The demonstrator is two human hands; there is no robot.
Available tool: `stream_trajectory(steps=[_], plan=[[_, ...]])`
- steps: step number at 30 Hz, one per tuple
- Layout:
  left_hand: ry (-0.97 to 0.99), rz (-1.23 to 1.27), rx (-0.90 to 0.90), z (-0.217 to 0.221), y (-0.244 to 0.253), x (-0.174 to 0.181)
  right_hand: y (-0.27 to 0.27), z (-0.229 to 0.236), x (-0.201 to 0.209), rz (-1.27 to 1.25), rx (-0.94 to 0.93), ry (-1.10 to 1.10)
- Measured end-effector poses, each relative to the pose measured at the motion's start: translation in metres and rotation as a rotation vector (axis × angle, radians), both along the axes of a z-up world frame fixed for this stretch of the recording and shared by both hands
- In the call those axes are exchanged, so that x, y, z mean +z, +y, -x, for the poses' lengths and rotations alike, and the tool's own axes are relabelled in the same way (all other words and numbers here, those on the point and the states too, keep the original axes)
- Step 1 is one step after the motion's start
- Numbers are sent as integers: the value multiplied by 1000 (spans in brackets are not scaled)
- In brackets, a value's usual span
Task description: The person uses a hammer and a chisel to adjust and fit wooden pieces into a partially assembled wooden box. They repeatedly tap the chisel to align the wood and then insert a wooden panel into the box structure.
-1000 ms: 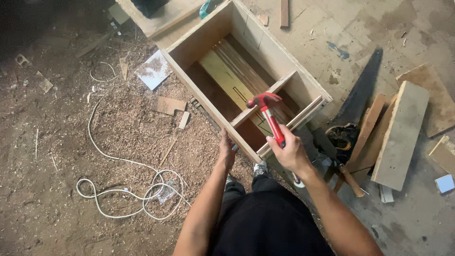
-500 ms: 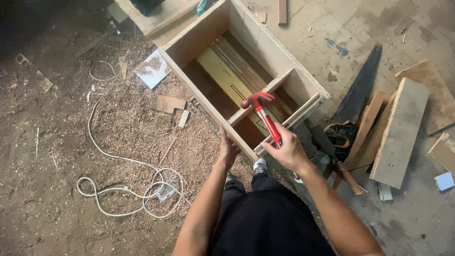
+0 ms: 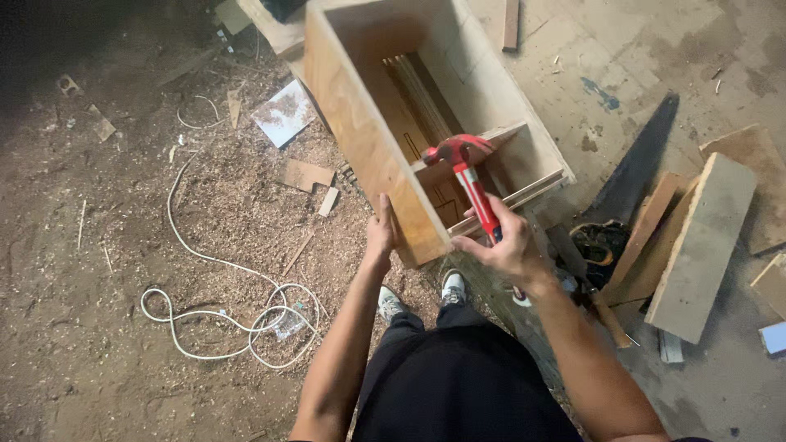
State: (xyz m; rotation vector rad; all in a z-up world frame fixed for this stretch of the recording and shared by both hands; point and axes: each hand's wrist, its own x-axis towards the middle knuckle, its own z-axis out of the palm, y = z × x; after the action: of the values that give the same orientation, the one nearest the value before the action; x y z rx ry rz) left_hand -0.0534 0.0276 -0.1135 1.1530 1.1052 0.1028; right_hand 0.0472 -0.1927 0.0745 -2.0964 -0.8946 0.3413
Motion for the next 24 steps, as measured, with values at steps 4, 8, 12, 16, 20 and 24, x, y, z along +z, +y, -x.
stream_trajectory(steps=[4, 8, 12, 16, 20, 24], plan=[[-35, -162, -8, -3, 10, 33, 2, -10, 15, -84, 34, -9], [-60, -173, -51, -11, 19, 73, -4, -18, 31, -242, 68, -7], [-269, -214, -157, -22, 26, 101, -7, -29, 31, -246, -37, 143], [-421, -226, -169, -28, 33, 118, -14, -35, 20, -300, -114, 60], [-409, -205, -208, -27, 36, 131, -21, -38, 7, -378, -163, 110], [-547, -179, -246, -22, 34, 137, -21, -36, -4, -462, -198, 36]])
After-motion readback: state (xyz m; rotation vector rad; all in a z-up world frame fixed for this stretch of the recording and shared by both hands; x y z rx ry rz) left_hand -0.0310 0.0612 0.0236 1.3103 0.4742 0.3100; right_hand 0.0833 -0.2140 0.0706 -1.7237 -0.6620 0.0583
